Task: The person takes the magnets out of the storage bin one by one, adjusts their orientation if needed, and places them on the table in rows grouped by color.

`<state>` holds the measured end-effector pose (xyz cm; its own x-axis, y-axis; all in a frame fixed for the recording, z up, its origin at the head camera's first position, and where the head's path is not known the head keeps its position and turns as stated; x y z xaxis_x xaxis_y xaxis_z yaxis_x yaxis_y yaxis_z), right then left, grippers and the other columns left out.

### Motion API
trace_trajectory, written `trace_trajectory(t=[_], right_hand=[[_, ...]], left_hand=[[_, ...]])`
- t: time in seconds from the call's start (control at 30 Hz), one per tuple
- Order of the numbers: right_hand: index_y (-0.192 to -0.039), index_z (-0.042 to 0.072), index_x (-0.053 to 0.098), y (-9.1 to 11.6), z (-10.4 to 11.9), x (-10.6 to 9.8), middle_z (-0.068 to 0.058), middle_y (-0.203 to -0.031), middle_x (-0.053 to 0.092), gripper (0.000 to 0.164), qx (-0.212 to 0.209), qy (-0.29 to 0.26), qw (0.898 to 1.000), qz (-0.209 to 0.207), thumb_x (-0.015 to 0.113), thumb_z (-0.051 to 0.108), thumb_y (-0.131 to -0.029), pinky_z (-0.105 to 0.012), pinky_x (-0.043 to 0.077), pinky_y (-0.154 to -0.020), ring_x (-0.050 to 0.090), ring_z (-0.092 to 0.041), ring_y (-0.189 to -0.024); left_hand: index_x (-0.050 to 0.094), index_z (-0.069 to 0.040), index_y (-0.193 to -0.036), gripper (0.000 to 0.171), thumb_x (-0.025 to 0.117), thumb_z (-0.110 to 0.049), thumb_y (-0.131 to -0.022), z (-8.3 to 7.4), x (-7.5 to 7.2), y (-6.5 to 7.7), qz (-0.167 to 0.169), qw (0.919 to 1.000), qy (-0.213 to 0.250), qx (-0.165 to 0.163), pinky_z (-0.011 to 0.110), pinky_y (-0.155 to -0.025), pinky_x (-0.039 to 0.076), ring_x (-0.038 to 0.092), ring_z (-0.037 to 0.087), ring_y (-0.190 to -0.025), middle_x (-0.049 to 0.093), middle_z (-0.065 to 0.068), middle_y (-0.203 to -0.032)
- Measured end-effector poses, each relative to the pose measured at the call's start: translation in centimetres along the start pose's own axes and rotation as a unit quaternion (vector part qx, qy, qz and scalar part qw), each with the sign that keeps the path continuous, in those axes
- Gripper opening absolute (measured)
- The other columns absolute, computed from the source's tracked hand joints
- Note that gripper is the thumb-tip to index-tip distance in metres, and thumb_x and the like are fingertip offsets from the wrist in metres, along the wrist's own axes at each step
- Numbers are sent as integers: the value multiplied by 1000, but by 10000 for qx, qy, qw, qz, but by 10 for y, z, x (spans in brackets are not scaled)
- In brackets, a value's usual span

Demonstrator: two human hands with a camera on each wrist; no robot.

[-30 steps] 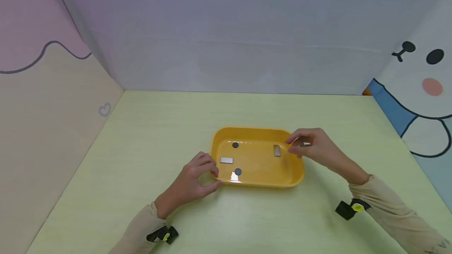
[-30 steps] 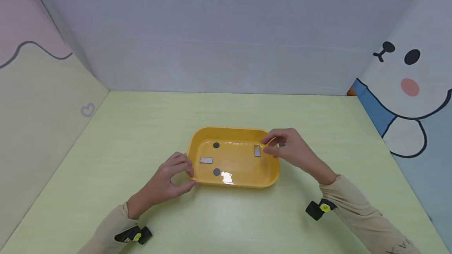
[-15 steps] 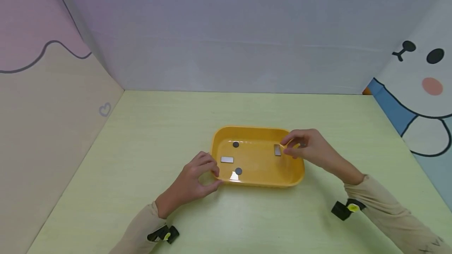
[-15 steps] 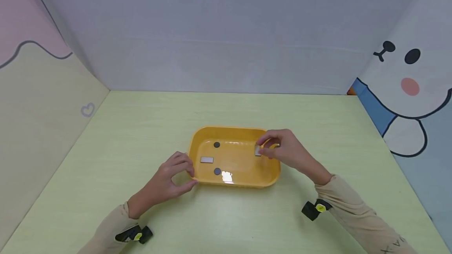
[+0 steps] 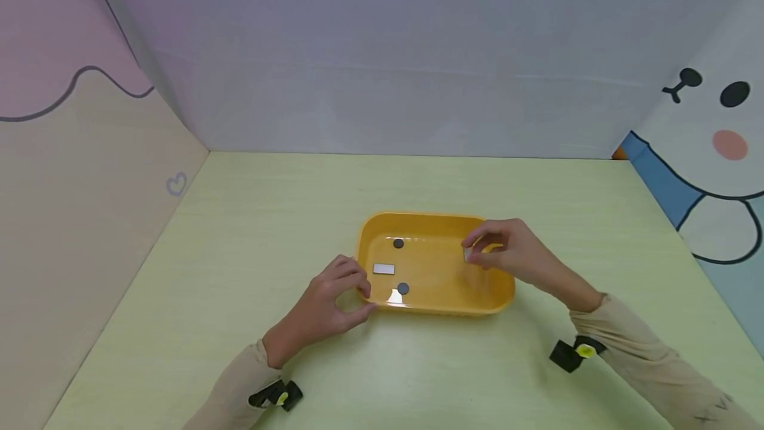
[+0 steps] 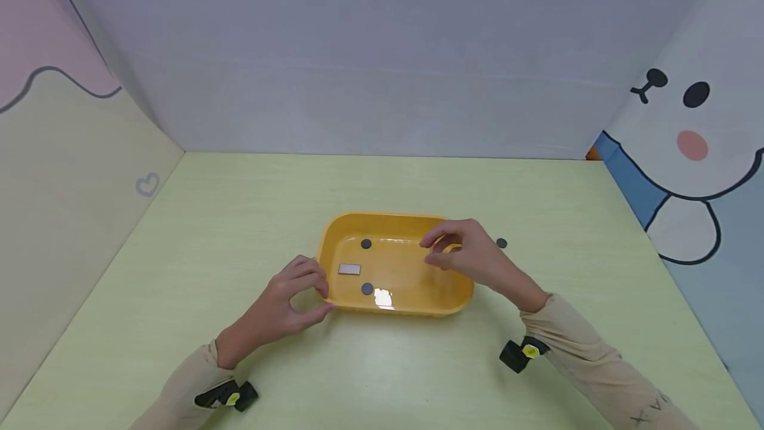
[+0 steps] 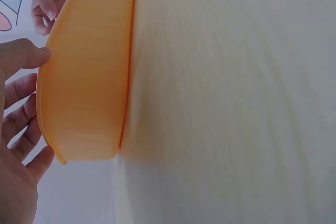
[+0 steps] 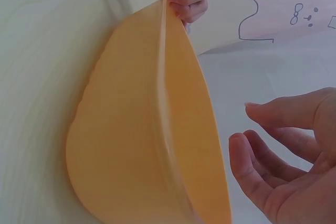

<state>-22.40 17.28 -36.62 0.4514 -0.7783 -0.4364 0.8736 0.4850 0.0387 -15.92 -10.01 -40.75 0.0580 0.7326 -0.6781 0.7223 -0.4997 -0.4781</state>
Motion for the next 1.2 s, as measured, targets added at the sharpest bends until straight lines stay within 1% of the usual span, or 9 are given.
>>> trace_trajectory(t=[0.2,0.47,0.67,0.9,1.1,1.2], right_hand=[[-102,-6,65,-4,1,9,-24,-105,61,22,145,-258,9994,158,70,2,-82,-30,54,-72,63,-25,-86],[-102,-7,64,-10,-3,19,-26,-105,58,22,138,-269,9992,254,69,-2,-81,-31,54,-71,62,-26,-86],[-101,-6,65,-13,-5,27,-25,-102,60,21,144,-257,9990,334,70,-2,-81,-32,54,-69,62,-27,-83],[-100,-5,66,-16,-3,37,-22,-99,63,21,149,-134,9992,360,71,-2,-81,-33,55,-65,63,-28,-78],[-99,-3,67,-19,-4,46,-16,-91,64,21,110,-23,9991,404,73,4,-80,-33,55,-62,61,-28,-73],[-98,-3,67,-20,-5,51,-14,-89,65,21,76,-56,9991,419,74,3,-79,-35,55,-61,61,-29,-72]], left_hand=[[62,-17,-82,18,78,-23,-76,0,-1,1,-32,10000,-10,43,28,-82,45,47,12,-95,54,-8,-90],[61,-17,-82,19,79,-21,-75,-1,-2,-1,-29,10000,-22,68,28,-82,45,46,11,-95,54,-8,-90],[61,-18,-83,19,78,-22,-76,-1,-2,-1,-29,10000,-2,81,27,-81,45,46,11,-96,55,-8,-91],[61,-18,-83,19,78,-22,-75,-2,-2,-1,-47,9999,11,90,28,-82,45,47,11,-96,55,-8,-91],[61,-17,-82,19,79,-20,-74,-2,-2,-1,-65,9999,11,119,28,-82,45,46,11,-96,55,-8,-90],[61,-17,-82,18,78,-22,-76,-2,-2,0,-61,9999,32,111,27,-81,45,46,11,-96,55,-8,-91]])
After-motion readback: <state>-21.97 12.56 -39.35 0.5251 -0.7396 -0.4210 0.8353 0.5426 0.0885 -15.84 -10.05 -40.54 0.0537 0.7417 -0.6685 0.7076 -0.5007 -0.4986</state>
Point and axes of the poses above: each hand's wrist, its own y-axis away from the middle knuckle, its own x-axis out of the palm, z = x × y, the point moved 6 cm from there along -y, towards the middle knuckle
